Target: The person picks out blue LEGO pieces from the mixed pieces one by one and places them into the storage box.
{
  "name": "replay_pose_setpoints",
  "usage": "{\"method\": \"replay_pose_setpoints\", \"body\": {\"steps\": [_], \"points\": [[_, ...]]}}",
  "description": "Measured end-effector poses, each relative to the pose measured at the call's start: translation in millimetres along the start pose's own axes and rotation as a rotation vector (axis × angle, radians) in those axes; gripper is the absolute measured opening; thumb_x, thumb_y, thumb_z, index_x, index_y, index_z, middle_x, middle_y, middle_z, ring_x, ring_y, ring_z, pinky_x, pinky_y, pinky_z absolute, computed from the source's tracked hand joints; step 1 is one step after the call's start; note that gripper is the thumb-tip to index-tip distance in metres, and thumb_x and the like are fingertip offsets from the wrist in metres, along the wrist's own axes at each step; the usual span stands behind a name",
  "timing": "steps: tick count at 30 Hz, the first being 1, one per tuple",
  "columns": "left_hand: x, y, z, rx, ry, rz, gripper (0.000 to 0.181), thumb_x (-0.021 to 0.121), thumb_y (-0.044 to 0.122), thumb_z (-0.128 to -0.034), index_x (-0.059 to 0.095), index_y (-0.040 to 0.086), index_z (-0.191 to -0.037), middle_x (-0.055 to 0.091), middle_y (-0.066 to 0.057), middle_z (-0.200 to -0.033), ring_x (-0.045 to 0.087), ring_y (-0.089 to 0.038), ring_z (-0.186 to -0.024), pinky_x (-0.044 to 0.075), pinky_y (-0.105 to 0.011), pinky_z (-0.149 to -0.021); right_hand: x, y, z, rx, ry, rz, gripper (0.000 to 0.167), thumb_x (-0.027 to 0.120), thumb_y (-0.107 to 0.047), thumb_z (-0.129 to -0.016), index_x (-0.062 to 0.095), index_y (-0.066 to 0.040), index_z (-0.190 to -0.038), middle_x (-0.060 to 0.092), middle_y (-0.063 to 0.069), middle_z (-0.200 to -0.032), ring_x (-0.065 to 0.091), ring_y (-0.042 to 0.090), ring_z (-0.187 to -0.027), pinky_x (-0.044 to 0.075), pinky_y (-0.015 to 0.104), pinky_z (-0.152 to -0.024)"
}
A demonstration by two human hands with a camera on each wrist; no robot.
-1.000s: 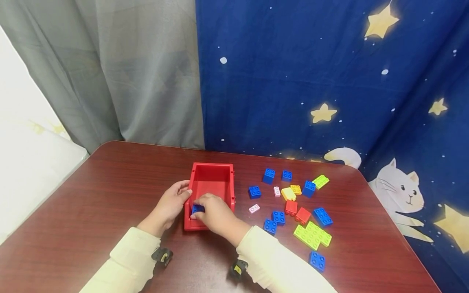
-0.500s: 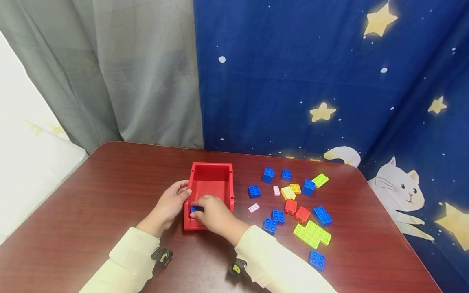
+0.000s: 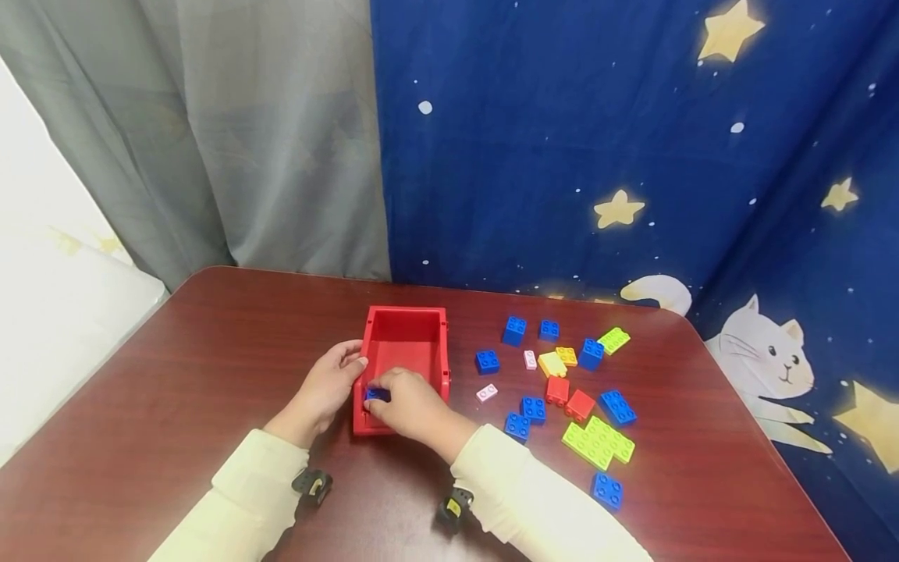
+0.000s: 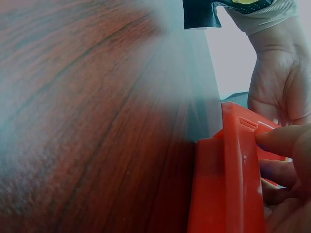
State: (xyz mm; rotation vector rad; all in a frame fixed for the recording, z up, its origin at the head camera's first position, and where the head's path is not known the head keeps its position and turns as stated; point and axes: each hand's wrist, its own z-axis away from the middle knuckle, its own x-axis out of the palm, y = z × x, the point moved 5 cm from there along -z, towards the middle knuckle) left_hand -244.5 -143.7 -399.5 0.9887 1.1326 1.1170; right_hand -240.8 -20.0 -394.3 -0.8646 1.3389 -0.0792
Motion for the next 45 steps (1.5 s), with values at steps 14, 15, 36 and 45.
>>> {"method": "replay_pose_setpoints", "body": {"steps": [14, 15, 36, 45], "points": [[0.4, -1.1, -1.3, 0.004, 0.006, 0.000, 0.046, 0.041, 0.008, -0.1014, 0.030, -0.005, -0.145, 0.041, -0.029, -0.141, 0.045, -0.042, -0.128, 0.038, -0.050, -0.106, -1, 1, 1.3, 0.011, -0.011, -0.002, 0.044, 0.071, -0.027, -0.086, 0.065, -0.010, -0.125, 0.065, 0.003, -0.116, 0.061, 0.016, -0.108, 0.052, 0.030, -0.093], [0.4, -1.2, -1.3, 0.002, 0.007, -0.002, 0.047, 0.041, 0.009, -0.1015, 0.030, -0.004, -0.145, 0.042, -0.029, -0.141, 0.045, -0.042, -0.128, 0.039, -0.050, -0.106, -1, 1, 1.4, 0.010, -0.009, -0.001, 0.044, 0.070, -0.027, -0.086, 0.065, -0.010, -0.126, 0.065, 0.003, -0.117, 0.061, 0.017, -0.108, 0.052, 0.030, -0.094], [-0.6, -2.1, -2.3, 0.010, 0.003, -0.005, 0.047, 0.041, 0.010, -0.1020, 0.029, -0.004, -0.145, 0.042, -0.028, -0.140, 0.048, -0.040, -0.125, 0.041, -0.048, -0.105, -19, -17, 20.8, -0.190, 0.144, 0.084, 0.047, 0.071, -0.022, -0.084, 0.062, -0.012, -0.129, 0.058, 0.002, -0.127, 0.054, 0.015, -0.118, 0.048, 0.026, -0.098], [-0.2, 0.0, -0.9, 0.011, 0.003, -0.009, 0.048, 0.041, 0.010, -0.1017, 0.028, -0.004, -0.146, 0.042, -0.027, -0.140, 0.047, -0.040, -0.127, 0.040, -0.049, -0.105, -37, -27, 39.7, -0.292, 0.235, 0.223, 0.058, 0.074, -0.026, -0.083, 0.055, -0.019, -0.137, 0.051, 0.001, -0.137, 0.047, 0.015, -0.126, 0.052, 0.032, -0.093]]}}
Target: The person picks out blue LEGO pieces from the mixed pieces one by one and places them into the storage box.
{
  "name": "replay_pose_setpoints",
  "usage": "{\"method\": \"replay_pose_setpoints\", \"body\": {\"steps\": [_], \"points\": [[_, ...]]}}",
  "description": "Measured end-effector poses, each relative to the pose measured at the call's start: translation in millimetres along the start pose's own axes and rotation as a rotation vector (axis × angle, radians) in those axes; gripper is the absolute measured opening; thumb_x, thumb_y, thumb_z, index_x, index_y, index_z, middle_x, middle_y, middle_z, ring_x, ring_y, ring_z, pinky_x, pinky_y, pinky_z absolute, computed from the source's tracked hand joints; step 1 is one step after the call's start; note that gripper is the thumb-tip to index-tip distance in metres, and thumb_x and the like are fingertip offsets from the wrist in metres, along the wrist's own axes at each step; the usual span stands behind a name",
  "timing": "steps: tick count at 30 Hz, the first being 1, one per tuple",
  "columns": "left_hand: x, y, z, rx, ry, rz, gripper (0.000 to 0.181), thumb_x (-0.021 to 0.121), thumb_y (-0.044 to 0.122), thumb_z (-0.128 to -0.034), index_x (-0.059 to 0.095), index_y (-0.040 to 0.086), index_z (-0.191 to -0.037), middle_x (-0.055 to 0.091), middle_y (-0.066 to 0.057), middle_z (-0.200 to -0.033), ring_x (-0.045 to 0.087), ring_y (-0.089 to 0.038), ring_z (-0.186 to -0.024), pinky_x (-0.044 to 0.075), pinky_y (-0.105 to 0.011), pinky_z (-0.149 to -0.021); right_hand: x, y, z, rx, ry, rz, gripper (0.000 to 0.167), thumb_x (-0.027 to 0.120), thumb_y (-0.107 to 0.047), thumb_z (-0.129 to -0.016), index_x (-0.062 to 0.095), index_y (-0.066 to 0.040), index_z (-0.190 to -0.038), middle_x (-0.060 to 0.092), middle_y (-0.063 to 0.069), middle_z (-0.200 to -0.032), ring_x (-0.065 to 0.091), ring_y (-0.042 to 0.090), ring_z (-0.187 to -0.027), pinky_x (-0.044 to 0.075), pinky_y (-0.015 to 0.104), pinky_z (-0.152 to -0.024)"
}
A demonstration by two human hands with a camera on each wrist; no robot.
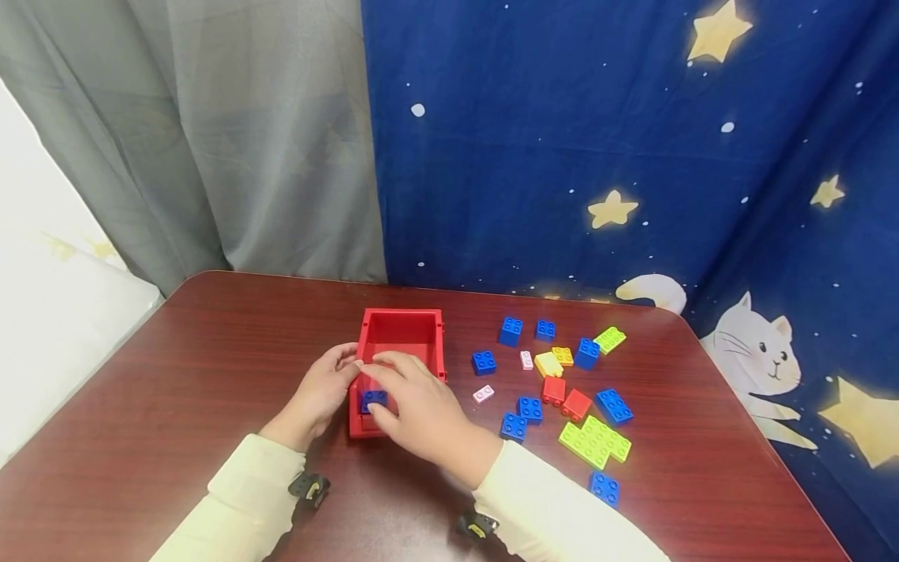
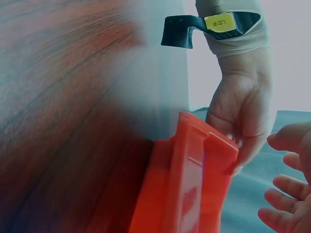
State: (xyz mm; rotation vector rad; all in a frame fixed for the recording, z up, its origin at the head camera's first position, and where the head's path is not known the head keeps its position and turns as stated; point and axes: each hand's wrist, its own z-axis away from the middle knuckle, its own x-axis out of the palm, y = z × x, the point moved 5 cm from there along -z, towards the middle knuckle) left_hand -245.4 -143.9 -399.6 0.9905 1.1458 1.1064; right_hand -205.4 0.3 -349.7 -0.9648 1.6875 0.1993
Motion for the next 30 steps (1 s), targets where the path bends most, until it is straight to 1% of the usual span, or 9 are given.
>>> {"method": "replay_pose_setpoints", "body": {"steps": [7, 11, 17, 23, 30], "points": [[0.4, -0.4, 1.0, -0.013, 0.004, -0.024, 0.049, 0.042, 0.012, -0.1019, 0.028, -0.002, -0.147, 0.041, -0.026, -0.142, 0.045, -0.041, -0.128, 0.041, -0.049, -0.104, -11, 1, 9.3, -0.010, 0.031, 0.013, 0.057, 0.075, -0.025, -0.083, 0.055, -0.019, -0.136, 0.051, 0.002, -0.137, 0.047, 0.016, -0.127, 0.054, 0.032, -0.089], [0.2, -1.1, 0.2, -0.024, 0.007, -0.026, 0.050, 0.043, 0.013, -0.1017, 0.028, -0.001, -0.147, 0.040, -0.026, -0.143, 0.043, -0.042, -0.130, 0.040, -0.050, -0.105, -19, 2, 15.2, -0.021, 0.054, 0.031, 0.058, 0.077, -0.025, -0.081, 0.056, -0.019, -0.135, 0.051, 0.003, -0.137, 0.047, 0.017, -0.127, 0.054, 0.032, -0.089], [0.3, -1.5, -0.3, -0.035, 0.011, -0.021, 0.050, 0.042, 0.012, -0.1019, 0.027, -0.001, -0.148, 0.040, -0.026, -0.143, 0.042, -0.042, -0.131, 0.039, -0.049, -0.106, -28, 4, 25.3, -0.031, 0.060, 0.062, 0.056, 0.077, -0.025, -0.081, 0.057, -0.018, -0.134, 0.051, 0.003, -0.136, 0.047, 0.018, -0.127, 0.054, 0.034, -0.090], [1.1, -1.7, 0.2, -0.030, 0.006, -0.006, 0.050, 0.042, 0.010, -0.1019, 0.026, -0.003, -0.147, 0.039, -0.027, -0.143, 0.043, -0.042, -0.130, 0.038, -0.050, -0.107, -36, 13, 37.1, -0.004, 0.079, 0.085, 0.056, 0.079, -0.024, -0.080, 0.059, -0.018, -0.131, 0.052, 0.003, -0.135, 0.049, 0.019, -0.124, 0.056, 0.034, -0.084], [1.6, -2.2, 0.0, -0.030, 0.002, -0.006, 0.050, 0.041, 0.011, -0.1021, 0.026, -0.003, -0.147, 0.039, -0.027, -0.143, 0.043, -0.042, -0.129, 0.038, -0.050, -0.107, -44, 27, 52.0, 0.011, 0.106, 0.141, 0.055, 0.081, -0.023, -0.077, 0.062, -0.017, -0.128, 0.055, 0.003, -0.131, 0.052, 0.019, -0.120, 0.056, 0.033, -0.086]]}}
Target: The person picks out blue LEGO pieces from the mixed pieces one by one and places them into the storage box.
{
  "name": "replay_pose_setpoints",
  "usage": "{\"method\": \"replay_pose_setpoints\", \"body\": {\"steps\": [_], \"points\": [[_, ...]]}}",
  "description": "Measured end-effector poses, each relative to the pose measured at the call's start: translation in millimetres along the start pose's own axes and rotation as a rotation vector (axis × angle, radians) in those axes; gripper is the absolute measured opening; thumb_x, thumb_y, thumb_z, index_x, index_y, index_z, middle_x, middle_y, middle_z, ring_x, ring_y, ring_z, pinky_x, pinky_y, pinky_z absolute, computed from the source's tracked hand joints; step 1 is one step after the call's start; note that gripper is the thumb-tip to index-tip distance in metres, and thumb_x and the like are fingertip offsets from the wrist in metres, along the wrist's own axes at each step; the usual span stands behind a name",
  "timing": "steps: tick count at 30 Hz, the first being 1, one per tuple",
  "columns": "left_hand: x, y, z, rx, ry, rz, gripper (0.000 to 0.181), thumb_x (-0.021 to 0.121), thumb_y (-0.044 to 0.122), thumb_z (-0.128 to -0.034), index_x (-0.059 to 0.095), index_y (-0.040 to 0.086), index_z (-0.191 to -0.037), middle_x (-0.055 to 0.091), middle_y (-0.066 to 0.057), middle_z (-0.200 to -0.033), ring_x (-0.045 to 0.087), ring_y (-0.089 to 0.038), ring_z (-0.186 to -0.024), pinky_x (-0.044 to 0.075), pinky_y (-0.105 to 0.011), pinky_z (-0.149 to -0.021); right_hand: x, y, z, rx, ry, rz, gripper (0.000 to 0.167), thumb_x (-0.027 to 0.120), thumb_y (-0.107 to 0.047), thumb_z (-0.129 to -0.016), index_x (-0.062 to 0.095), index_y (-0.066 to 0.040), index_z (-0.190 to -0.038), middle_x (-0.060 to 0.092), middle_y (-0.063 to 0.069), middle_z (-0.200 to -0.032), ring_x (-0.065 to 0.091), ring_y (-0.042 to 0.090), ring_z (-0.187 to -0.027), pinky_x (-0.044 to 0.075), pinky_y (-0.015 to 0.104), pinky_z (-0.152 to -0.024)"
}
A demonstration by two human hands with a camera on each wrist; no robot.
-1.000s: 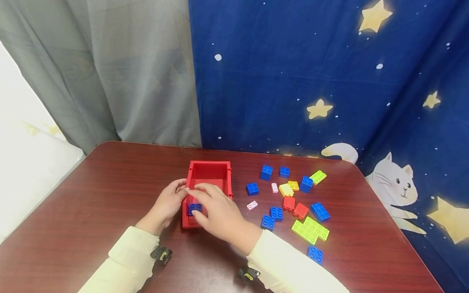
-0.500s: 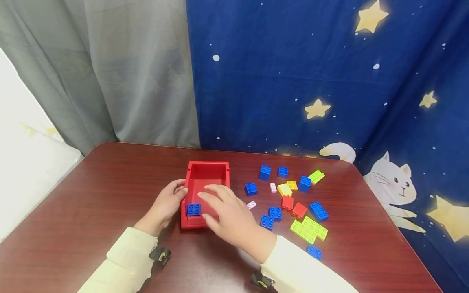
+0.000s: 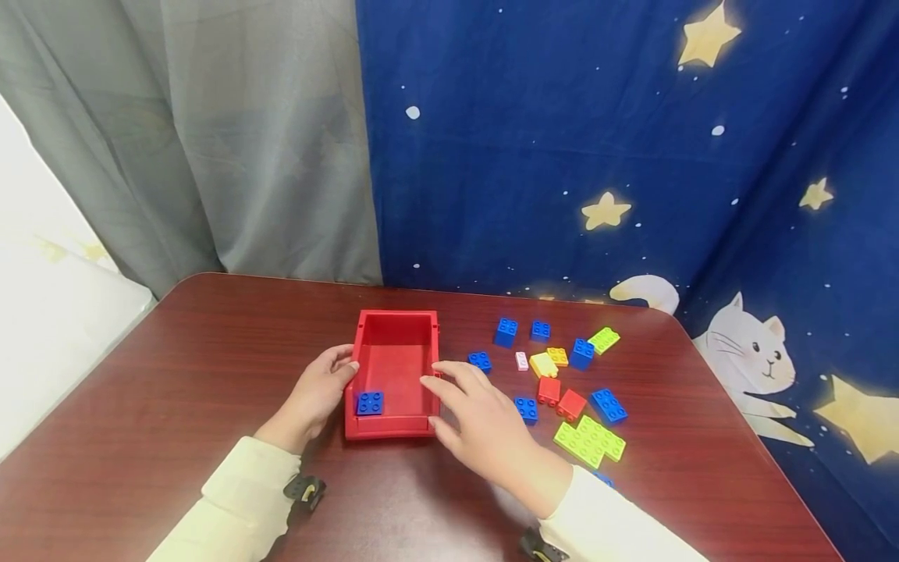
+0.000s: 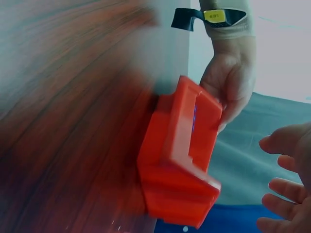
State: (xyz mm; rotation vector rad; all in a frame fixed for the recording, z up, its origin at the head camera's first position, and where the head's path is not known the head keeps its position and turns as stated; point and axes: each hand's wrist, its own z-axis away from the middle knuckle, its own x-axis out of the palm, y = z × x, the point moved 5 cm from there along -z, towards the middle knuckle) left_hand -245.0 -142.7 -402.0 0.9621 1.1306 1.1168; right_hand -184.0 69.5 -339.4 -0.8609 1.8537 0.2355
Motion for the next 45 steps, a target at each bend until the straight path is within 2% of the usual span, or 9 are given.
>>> {"method": "replay_pose_setpoints", "body": {"steps": [16, 32, 45], "points": [[0.2, -0.1, 0.4, 0.000, 0.004, 0.004, 0.050, 0.041, 0.011, -0.1019, 0.026, -0.002, -0.148, 0.039, -0.027, -0.143, 0.043, -0.043, -0.129, 0.037, -0.050, -0.107, -2, 34, 26.9, 0.098, -0.016, 0.040, 0.054, 0.083, -0.022, -0.074, 0.064, -0.017, -0.124, 0.058, 0.004, -0.128, 0.054, 0.022, -0.118, 0.058, 0.036, -0.079], [-0.4, -1.0, 0.0, -0.005, 0.004, -0.012, 0.049, 0.042, 0.013, -0.1022, 0.027, -0.001, -0.148, 0.040, -0.026, -0.143, 0.044, -0.042, -0.129, 0.038, -0.050, -0.107, 3, 56, 47.9, 0.192, -0.083, 0.095, 0.051, 0.082, -0.019, -0.075, 0.065, -0.012, -0.122, 0.060, 0.005, -0.121, 0.057, 0.023, -0.113, 0.055, 0.040, -0.089], [-0.7, -0.5, 0.0, -0.004, 0.005, -0.019, 0.049, 0.041, 0.012, -0.1020, 0.027, -0.001, -0.148, 0.040, -0.026, -0.143, 0.043, -0.042, -0.130, 0.038, -0.050, -0.106, 8, 66, 56.9, 0.258, -0.142, 0.137, 0.046, 0.081, -0.020, -0.076, 0.067, -0.007, -0.118, 0.063, 0.008, -0.117, 0.059, 0.025, -0.110, 0.055, 0.043, -0.087]]}}
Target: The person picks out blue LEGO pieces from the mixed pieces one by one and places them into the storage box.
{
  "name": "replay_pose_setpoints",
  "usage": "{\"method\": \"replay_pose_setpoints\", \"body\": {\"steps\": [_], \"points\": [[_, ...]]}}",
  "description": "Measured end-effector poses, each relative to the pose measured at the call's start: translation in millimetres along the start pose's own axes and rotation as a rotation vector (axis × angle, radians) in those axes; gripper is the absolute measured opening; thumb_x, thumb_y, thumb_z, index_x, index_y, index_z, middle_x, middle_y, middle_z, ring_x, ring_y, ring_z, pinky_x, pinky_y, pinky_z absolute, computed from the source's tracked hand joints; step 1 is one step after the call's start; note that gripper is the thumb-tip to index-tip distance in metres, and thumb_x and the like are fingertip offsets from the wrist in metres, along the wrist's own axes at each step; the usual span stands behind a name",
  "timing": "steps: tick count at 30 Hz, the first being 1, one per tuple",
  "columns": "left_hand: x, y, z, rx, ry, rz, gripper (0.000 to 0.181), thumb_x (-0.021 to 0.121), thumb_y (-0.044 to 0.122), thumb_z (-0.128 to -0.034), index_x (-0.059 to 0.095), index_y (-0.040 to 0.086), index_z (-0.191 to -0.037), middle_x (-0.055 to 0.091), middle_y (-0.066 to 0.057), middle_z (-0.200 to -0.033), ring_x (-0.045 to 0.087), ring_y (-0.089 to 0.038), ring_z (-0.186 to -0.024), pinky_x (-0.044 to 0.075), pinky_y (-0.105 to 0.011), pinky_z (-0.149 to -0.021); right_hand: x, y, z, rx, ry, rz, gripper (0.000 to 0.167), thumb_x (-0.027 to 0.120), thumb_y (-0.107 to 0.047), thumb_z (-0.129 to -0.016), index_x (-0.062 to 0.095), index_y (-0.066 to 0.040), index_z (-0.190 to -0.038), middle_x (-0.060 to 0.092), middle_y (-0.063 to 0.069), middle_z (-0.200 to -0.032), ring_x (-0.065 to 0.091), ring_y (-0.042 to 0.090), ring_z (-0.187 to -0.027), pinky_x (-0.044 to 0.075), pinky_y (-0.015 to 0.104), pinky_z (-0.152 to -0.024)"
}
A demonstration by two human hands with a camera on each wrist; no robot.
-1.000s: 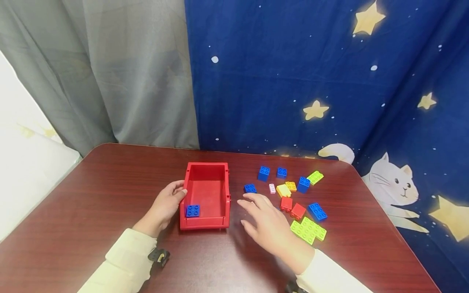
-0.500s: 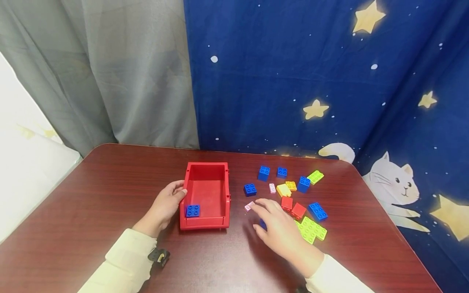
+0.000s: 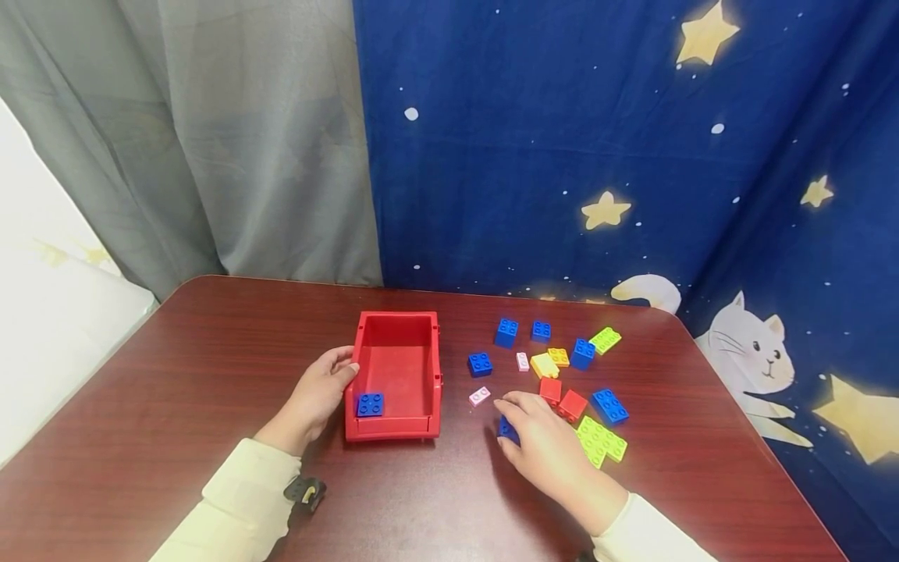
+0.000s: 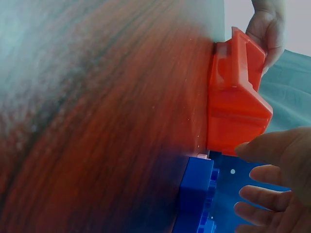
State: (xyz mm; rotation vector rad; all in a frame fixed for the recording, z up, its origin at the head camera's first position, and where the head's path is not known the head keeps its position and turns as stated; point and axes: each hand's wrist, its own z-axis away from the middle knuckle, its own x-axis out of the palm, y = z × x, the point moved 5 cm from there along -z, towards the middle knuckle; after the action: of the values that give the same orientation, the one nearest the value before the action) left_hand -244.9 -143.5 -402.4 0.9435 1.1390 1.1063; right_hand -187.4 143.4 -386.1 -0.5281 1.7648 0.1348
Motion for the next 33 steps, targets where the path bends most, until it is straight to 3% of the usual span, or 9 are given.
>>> {"method": "replay_pose_setpoints", "body": {"steps": [14, 33], "points": [[0.2, 0.2, -0.9, 0.023, 0.006, 0.027, 0.048, 0.042, 0.008, -0.1011, 0.029, -0.005, -0.146, 0.040, -0.029, -0.141, 0.045, -0.043, -0.127, 0.039, -0.050, -0.106, 2.8, 2.0, 0.9, 0.034, -0.106, 0.007, 0.043, 0.080, -0.015, -0.077, 0.067, -0.001, -0.116, 0.065, 0.010, -0.113, 0.060, 0.028, -0.108, 0.054, 0.045, -0.088], [-0.7, 1.1, 0.9, 0.005, 0.005, 0.018, 0.049, 0.042, 0.010, -0.1016, 0.028, -0.003, -0.147, 0.040, -0.027, -0.143, 0.045, -0.043, -0.128, 0.038, -0.051, -0.106, 4.3, -3.2, 0.1, -0.039, -0.076, 0.093, 0.032, 0.079, -0.013, -0.078, 0.070, 0.002, -0.105, 0.066, 0.011, -0.101, 0.061, 0.026, -0.101, 0.056, 0.041, -0.084]]}}
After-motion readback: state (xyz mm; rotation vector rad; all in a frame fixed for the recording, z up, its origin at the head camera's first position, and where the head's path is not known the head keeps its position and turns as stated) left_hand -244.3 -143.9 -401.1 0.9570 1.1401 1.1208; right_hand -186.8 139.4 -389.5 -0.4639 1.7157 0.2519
